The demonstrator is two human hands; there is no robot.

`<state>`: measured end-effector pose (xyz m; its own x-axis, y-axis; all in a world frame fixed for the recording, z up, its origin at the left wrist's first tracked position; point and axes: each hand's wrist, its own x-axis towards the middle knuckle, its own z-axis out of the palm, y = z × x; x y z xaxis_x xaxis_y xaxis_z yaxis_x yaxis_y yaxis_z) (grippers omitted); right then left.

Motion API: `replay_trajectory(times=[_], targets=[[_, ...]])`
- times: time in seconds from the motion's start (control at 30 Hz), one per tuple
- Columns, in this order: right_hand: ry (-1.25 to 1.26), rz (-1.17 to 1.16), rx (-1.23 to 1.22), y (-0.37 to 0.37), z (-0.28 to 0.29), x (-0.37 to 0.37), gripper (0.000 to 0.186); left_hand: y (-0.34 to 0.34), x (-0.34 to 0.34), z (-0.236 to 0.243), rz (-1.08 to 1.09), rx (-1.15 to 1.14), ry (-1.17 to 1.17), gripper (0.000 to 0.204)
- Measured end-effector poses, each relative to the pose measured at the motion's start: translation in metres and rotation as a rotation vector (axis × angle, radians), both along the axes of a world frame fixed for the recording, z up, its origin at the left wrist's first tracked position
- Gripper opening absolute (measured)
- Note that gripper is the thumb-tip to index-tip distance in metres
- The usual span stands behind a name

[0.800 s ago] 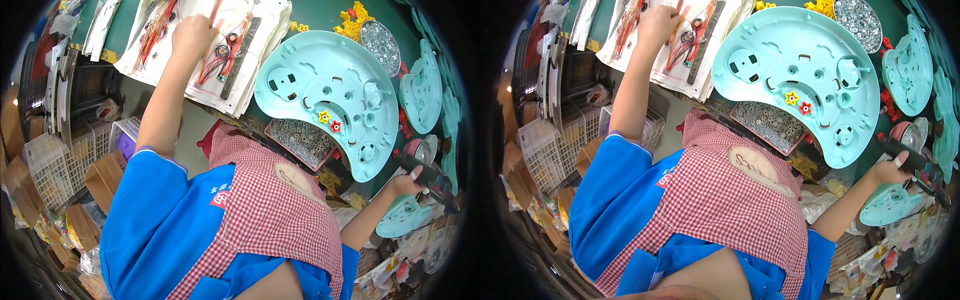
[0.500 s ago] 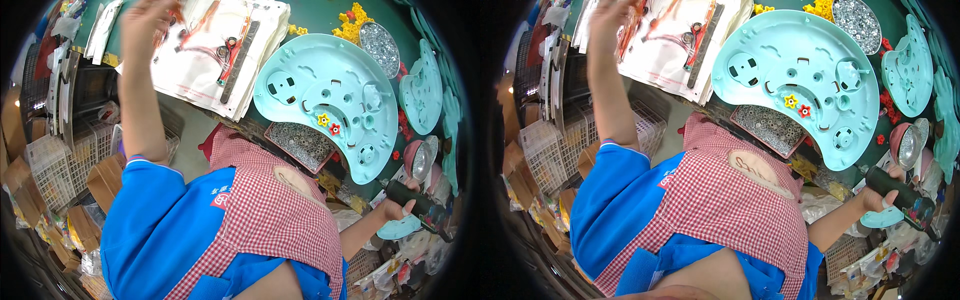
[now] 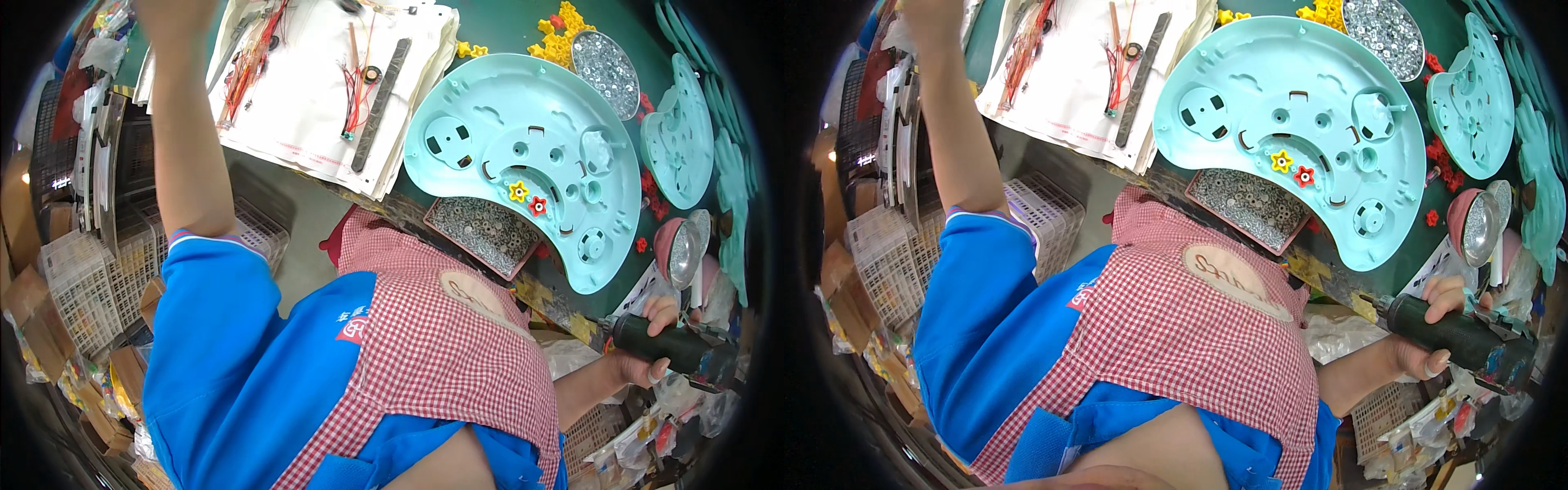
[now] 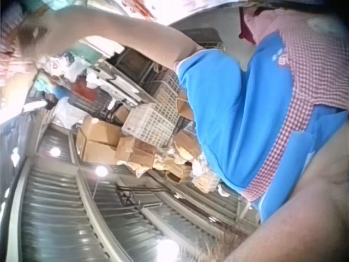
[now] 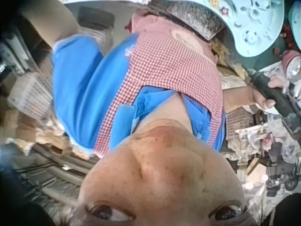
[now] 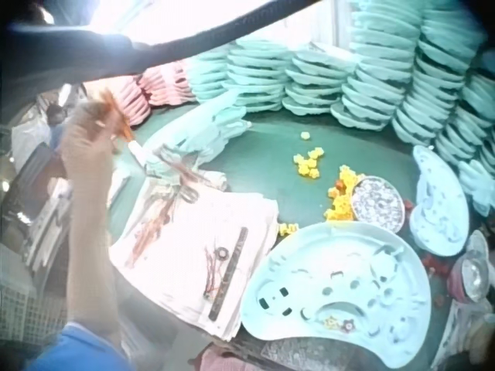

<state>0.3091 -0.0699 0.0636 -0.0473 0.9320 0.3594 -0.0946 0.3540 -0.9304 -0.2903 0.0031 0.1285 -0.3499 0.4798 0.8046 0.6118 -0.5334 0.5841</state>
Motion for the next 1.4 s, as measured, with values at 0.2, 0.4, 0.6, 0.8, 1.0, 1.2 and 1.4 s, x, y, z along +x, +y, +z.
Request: replay_trajectory(times=[0.2, 0.4, 0.6, 0.8, 1.0, 1.2, 1.4], targets=[[0.032, -0.040, -0.031, 0.004, -0.003, 0.000, 0.084, -0.046, 0.052, -0.046, 0.674, -0.382, 1.021, 0.014], [0.030, -0.034, -0.045, 0.008, -0.004, -0.008, 0.082, -0.052, 0.077, -0.158, 0.390, -1.040, 0.648, 0.023], [0.007, -0.033, -0.034, 0.006, -0.006, -0.009, 0.082, -0.052, 0.058, -0.172, 0.528, -0.965, 0.574, 0.020], [-0.007, -0.040, -0.013, 0.007, -0.009, -0.013, 0.083, -0.052, 0.064, -0.152, 0.504, -0.775, 0.600, 0.013], [0.014, -0.019, -0.016, 0.010, -0.009, -0.015, 0.083, -0.058, 0.088, -0.161, 0.418, -1.204, 0.587, 0.025], [0.002, -0.040, -0.010, 0.007, -0.011, -0.012, 0.082, -0.085, 0.048, -0.064, -0.044, -0.870, -0.336, 0.012], [0.011, -0.011, -0.002, 0.013, -0.011, -0.015, 0.081, -0.091, 0.026, -0.035, 0.035, -0.619, -0.352, 0.014]])
